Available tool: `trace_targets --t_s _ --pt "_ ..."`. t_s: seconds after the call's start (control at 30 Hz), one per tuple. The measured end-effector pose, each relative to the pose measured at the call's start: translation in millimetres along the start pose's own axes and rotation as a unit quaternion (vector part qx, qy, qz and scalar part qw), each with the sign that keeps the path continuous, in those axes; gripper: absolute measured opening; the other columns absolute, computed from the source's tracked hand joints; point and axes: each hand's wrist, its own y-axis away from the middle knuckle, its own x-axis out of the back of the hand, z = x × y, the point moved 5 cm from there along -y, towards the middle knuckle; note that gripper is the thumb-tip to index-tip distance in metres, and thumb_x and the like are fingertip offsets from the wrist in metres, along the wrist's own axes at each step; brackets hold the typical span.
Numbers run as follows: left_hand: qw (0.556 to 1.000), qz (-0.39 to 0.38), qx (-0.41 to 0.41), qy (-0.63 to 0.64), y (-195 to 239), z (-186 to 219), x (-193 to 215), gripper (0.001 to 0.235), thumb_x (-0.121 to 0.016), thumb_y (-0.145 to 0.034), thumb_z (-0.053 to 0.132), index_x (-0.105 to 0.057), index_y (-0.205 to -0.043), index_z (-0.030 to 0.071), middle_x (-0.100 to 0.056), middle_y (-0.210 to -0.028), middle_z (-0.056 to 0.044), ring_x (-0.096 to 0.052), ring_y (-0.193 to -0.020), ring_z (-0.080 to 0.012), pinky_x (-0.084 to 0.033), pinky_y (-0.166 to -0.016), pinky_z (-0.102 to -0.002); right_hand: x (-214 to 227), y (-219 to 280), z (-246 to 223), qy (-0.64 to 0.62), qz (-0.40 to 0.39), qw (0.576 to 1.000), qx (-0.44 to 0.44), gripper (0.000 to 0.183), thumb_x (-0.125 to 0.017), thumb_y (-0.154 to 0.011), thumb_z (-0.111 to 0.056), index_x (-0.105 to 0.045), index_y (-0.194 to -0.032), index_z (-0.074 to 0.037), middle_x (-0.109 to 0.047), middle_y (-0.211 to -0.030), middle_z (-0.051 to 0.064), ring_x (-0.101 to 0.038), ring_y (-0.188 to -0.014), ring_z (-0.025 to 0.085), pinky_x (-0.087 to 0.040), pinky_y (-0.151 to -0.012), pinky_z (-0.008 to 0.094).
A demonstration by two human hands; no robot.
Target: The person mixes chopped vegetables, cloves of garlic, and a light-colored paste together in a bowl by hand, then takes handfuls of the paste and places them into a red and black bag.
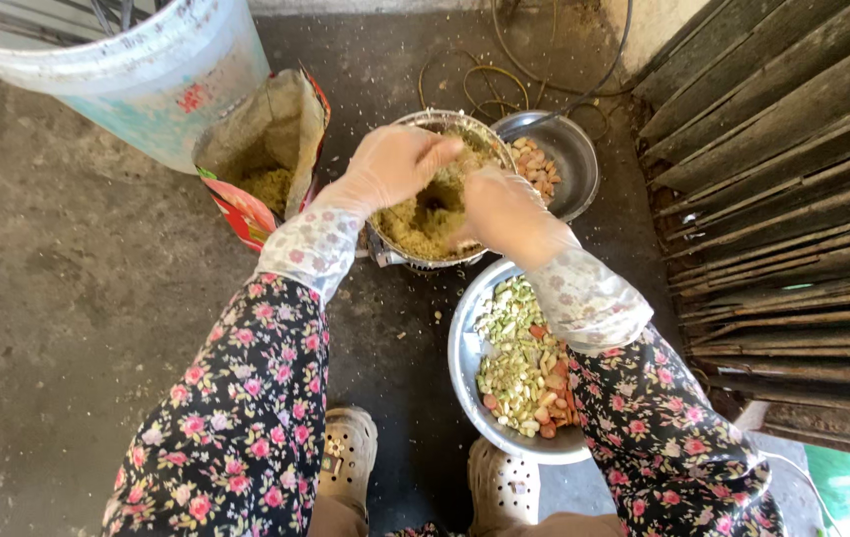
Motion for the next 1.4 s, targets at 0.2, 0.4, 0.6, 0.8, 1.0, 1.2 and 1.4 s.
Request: trace_targets --t_s 0.2,0.4,0.6,0.8,1.0,1.2,1.4 --pt "0.954 0.202 -0.179 0.128 12.3 4.8 14.3 0.067 -0.039 -0.112 0.060 -0.077 -0.116 0.005 -0.073 -0.116 -0.017 -0.068 -0.108 -0.0316 -0.052 -0.096 -0.044 -18.3 -10.1 10.7 -0.020 0.042 0.999 -0.005 0.048 -0.083 -0.078 -0.018 -0.065 -0.114 0.007 -0.066 -0.119 0.025 -0.064 -0.114 0.039 -0.051 -0.100 0.047" --pt "0.938 0.291 -0.127 0.140 9.0 -13.8 15.2 0.048 -0.050 -0.110 0.042 -0.079 -0.112 0.005 -0.074 -0.121 -0.018 -0.065 -0.119 -0.0336 -0.048 -0.105 -0.045 -15.3 -44.6 15.6 -0.205 0.229 0.951 0.030 0.045 -0.067 -0.098 -0.024 -0.056 -0.128 0.007 -0.060 -0.122 0.032 -0.059 -0.114 0.048 -0.046 -0.097 0.053" --pt "0.923 0.162 -0.032 0.348 0.8 -27.2 8.5 0.063 -0.045 -0.102 0.059 -0.072 -0.125 0.007 -0.075 -0.128 -0.012 -0.069 -0.125 -0.0243 -0.049 -0.111 -0.037 -43.0 -104.4 -12.4 -0.102 0.152 0.981 0.064 0.035 -0.046 -0.101 -0.021 -0.062 -0.120 0.004 -0.068 -0.118 0.028 -0.068 -0.106 0.043 -0.055 -0.093 0.051" --pt "0.899 0.104 -0.044 0.422 -4.1 -33.4 6.4 0.079 -0.038 -0.099 0.068 -0.073 -0.127 0.003 -0.072 -0.135 -0.016 -0.059 -0.136 -0.0272 -0.037 -0.115 -0.039 -32.4 -46.2 -66.3 -0.102 0.079 0.982 0.141 0.024 -0.049 -0.096 -0.014 -0.069 -0.097 -0.001 -0.071 -0.106 0.021 -0.067 -0.106 0.034 -0.043 -0.110 0.054" --pt "0.937 0.144 -0.052 0.313 0.1 -25.6 10.9 0.068 -0.042 -0.101 0.064 -0.078 -0.117 0.008 -0.069 -0.135 -0.011 -0.067 -0.122 -0.0273 -0.051 -0.105 -0.037 -19.9 -6.6 -66.1 0.004 0.107 0.943 0.315 0.019 -0.062 -0.092 -0.018 -0.076 -0.084 -0.008 -0.074 -0.108 0.009 -0.051 -0.132 0.031 -0.027 -0.117 0.067" --pt "0.938 0.162 -0.066 0.298 3.9 -22.3 12.6 0.061 -0.047 -0.103 0.056 -0.076 -0.115 0.004 -0.074 -0.126 -0.012 -0.072 -0.112 -0.0255 -0.054 -0.096 -0.035 -8.7 3.7 -41.4 0.074 0.109 0.957 0.258 0.016 -0.084 -0.072 -0.025 -0.082 -0.087 -0.018 -0.065 -0.129 0.009 -0.042 -0.137 0.041 -0.029 -0.119 0.059" --pt "0.945 0.186 -0.085 0.254 3.7 -21.4 12.4 0.058 -0.049 -0.107 0.053 -0.075 -0.114 0.002 -0.072 -0.128 -0.014 -0.070 -0.114 -0.0277 -0.053 -0.098 -0.035 10.6 12.2 -15.3 0.040 0.099 0.987 0.122 0.078 -0.093 -0.063 -0.023 -0.056 -0.127 0.003 -0.047 -0.143 0.028 -0.039 -0.138 0.046 -0.032 -0.116 0.052"
